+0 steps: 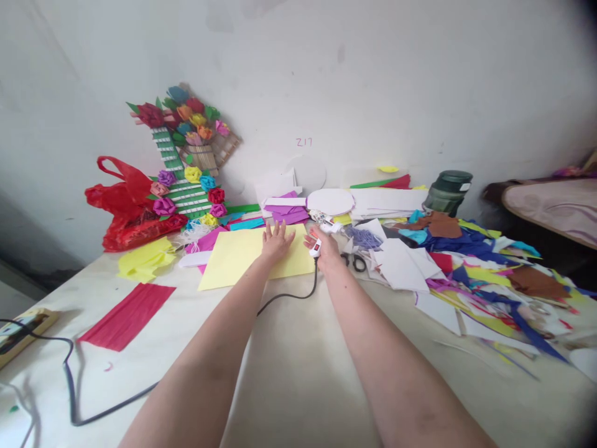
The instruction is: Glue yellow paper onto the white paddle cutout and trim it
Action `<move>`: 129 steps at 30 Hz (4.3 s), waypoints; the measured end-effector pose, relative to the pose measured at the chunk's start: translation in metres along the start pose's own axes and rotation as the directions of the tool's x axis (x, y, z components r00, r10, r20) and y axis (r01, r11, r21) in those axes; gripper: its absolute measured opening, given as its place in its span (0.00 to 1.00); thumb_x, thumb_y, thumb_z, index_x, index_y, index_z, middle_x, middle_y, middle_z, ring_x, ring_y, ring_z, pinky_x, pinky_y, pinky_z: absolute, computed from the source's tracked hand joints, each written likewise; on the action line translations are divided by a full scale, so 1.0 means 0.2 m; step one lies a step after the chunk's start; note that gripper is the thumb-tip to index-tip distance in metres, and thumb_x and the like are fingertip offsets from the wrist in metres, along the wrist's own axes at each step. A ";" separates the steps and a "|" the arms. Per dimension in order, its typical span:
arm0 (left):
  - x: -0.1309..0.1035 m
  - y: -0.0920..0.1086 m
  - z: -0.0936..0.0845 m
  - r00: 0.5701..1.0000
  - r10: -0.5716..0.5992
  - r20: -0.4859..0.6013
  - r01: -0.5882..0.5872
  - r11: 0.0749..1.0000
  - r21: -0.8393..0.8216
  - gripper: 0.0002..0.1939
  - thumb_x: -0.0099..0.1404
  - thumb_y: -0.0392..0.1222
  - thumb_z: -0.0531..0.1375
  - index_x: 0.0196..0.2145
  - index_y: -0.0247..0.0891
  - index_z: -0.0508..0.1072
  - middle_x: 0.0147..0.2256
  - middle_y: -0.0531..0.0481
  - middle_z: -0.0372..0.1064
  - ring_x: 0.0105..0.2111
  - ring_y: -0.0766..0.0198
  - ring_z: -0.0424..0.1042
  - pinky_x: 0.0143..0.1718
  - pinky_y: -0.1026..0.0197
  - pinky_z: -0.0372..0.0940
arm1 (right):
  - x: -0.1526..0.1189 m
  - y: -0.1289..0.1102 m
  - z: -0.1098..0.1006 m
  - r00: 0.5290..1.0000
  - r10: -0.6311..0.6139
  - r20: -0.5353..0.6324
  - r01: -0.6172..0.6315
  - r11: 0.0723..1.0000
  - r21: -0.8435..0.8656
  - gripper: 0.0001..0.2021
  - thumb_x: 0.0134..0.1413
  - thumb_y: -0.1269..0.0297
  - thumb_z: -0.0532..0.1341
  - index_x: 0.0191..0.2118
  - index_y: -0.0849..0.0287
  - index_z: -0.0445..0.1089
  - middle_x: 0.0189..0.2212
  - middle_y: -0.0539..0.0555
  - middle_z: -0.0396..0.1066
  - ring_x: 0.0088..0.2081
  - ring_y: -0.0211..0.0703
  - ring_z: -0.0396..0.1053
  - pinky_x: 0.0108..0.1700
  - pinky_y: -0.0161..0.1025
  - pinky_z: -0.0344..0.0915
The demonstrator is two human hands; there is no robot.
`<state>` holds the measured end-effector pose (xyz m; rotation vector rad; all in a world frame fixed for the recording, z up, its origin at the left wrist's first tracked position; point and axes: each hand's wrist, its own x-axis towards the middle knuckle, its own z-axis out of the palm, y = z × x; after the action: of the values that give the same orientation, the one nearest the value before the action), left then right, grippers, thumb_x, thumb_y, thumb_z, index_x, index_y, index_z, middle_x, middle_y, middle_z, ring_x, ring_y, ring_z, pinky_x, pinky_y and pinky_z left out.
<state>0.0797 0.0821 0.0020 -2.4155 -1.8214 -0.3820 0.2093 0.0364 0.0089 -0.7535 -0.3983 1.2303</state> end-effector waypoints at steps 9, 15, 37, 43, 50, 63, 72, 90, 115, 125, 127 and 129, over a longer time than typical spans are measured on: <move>0.01 0.12 0.09 0.999 -0.011 -0.046 0.014 0.998 0.066 0.33 0.62 0.58 0.36 0.61 0.40 0.45 0.62 0.49 0.36 0.60 0.51 0.22 0.57 0.44 0.26 | 0.01 0.01 0.00 1.000 -0.010 -0.004 0.010 1.000 0.006 0.15 0.33 0.65 0.66 0.32 0.61 0.65 0.24 0.48 0.68 0.22 0.35 0.68 0.22 0.32 0.67; 0.03 0.12 0.06 0.998 -0.062 -0.024 0.063 0.996 0.056 0.34 0.62 0.58 0.35 0.61 0.40 0.42 0.62 0.49 0.33 0.59 0.51 0.21 0.56 0.42 0.24 | 0.00 0.01 0.00 1.000 -0.011 -0.006 0.011 1.000 0.001 0.16 0.32 0.65 0.66 0.32 0.60 0.65 0.24 0.48 0.69 0.23 0.36 0.69 0.22 0.32 0.67; -0.08 -0.07 0.02 0.995 -0.078 -0.063 0.082 0.994 0.066 0.35 0.62 0.59 0.36 0.61 0.37 0.43 0.62 0.47 0.33 0.60 0.51 0.23 0.57 0.44 0.29 | -0.03 -0.02 0.00 0.998 0.040 0.045 -0.036 0.996 -0.078 0.14 0.33 0.64 0.66 0.31 0.59 0.65 0.26 0.48 0.68 0.24 0.35 0.68 0.21 0.30 0.64; -0.09 -0.07 0.04 0.996 -0.019 -0.088 0.026 0.997 0.072 0.34 0.62 0.58 0.37 0.61 0.37 0.46 0.62 0.48 0.34 0.60 0.51 0.22 0.57 0.45 0.27 | -0.04 -0.04 0.02 0.997 0.043 0.059 -0.033 0.989 -0.147 0.15 0.31 0.64 0.68 0.30 0.59 0.66 0.28 0.49 0.68 0.25 0.36 0.68 0.21 0.30 0.63; -0.08 -0.18 -0.02 0.985 -0.168 -0.030 0.165 0.983 -0.078 0.32 0.64 0.55 0.35 0.62 0.38 0.37 0.62 0.48 0.30 0.60 0.53 0.27 0.57 0.48 0.39 | -0.06 -0.05 0.04 0.993 0.085 0.082 -0.070 0.983 -0.169 0.14 0.33 0.62 0.67 0.32 0.58 0.67 0.33 0.50 0.69 0.28 0.36 0.68 0.22 0.30 0.63; -0.15 -0.16 -0.03 0.997 0.005 -0.072 0.006 0.990 0.140 0.34 0.62 0.59 0.39 0.61 0.39 0.46 0.62 0.49 0.34 0.60 0.52 0.24 0.57 0.45 0.28 | -0.09 -0.01 0.07 0.987 0.119 0.110 -0.099 0.979 -0.177 0.14 0.34 0.62 0.67 0.31 0.58 0.68 0.33 0.51 0.69 0.26 0.35 0.67 0.21 0.30 0.63; -0.13 -0.05 0.01 0.996 -0.002 0.089 -0.004 0.998 0.068 0.36 0.61 0.61 0.34 0.61 0.39 0.44 0.62 0.50 0.35 0.60 0.52 0.23 0.56 0.43 0.27 | -0.08 0.00 0.06 0.990 0.085 0.110 -0.070 0.988 -0.138 0.14 0.32 0.64 0.68 0.30 0.58 0.67 0.31 0.50 0.70 0.25 0.35 0.67 0.21 0.31 0.65; -0.10 0.03 0.01 0.993 -0.005 0.116 -0.002 0.998 0.065 0.37 0.60 0.62 0.35 0.61 0.39 0.43 0.62 0.50 0.34 0.60 0.52 0.21 0.56 0.42 0.23 | -0.06 0.00 0.04 0.997 0.040 0.073 -0.032 0.994 -0.100 0.14 0.32 0.64 0.67 0.30 0.59 0.67 0.32 0.49 0.68 0.24 0.33 0.67 0.22 0.30 0.65; -0.26 -0.17 -0.07 0.972 -0.184 0.146 0.172 0.981 0.091 0.46 0.51 0.70 0.39 0.61 0.42 0.39 0.62 0.47 0.29 0.58 0.46 0.17 0.53 0.37 0.22 | -0.09 0.02 0.06 0.987 0.079 0.139 -0.048 0.976 -0.212 0.14 0.34 0.62 0.67 0.32 0.57 0.68 0.36 0.51 0.68 0.31 0.38 0.68 0.26 0.33 0.65; -0.38 -0.31 -0.09 0.898 -0.416 0.144 0.410 0.910 0.066 0.45 0.50 0.69 0.43 0.61 0.45 0.40 0.62 0.46 0.28 0.57 0.44 0.14 0.52 0.36 0.20 | -0.14 0.07 0.10 0.961 0.213 0.174 -0.179 0.965 -0.193 0.09 0.41 0.60 0.62 0.29 0.57 0.66 0.32 0.50 0.67 0.30 0.38 0.68 0.29 0.36 0.63; -0.38 -0.29 -0.09 0.885 -0.443 0.141 0.441 0.896 0.047 0.45 0.50 0.69 0.44 0.61 0.45 0.41 0.62 0.46 0.28 0.57 0.43 0.14 0.51 0.35 0.21 | -0.14 0.07 0.10 0.962 0.208 0.177 -0.174 0.966 -0.192 0.08 0.41 0.60 0.62 0.30 0.57 0.66 0.32 0.50 0.67 0.31 0.38 0.67 0.30 0.37 0.63; -0.38 -0.28 -0.09 0.875 -0.461 0.147 0.462 0.886 0.030 0.44 0.51 0.68 0.44 0.61 0.47 0.41 0.62 0.47 0.28 0.57 0.43 0.14 0.51 0.34 0.21 | -0.13 0.06 0.08 0.966 0.199 0.164 -0.168 0.968 -0.185 0.08 0.42 0.60 0.61 0.29 0.57 0.66 0.32 0.50 0.67 0.31 0.38 0.67 0.31 0.38 0.63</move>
<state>0.0036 0.0227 -0.0041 -2.0329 -2.4684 -0.2391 0.1829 0.0178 0.0155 -0.8410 -0.5990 1.4597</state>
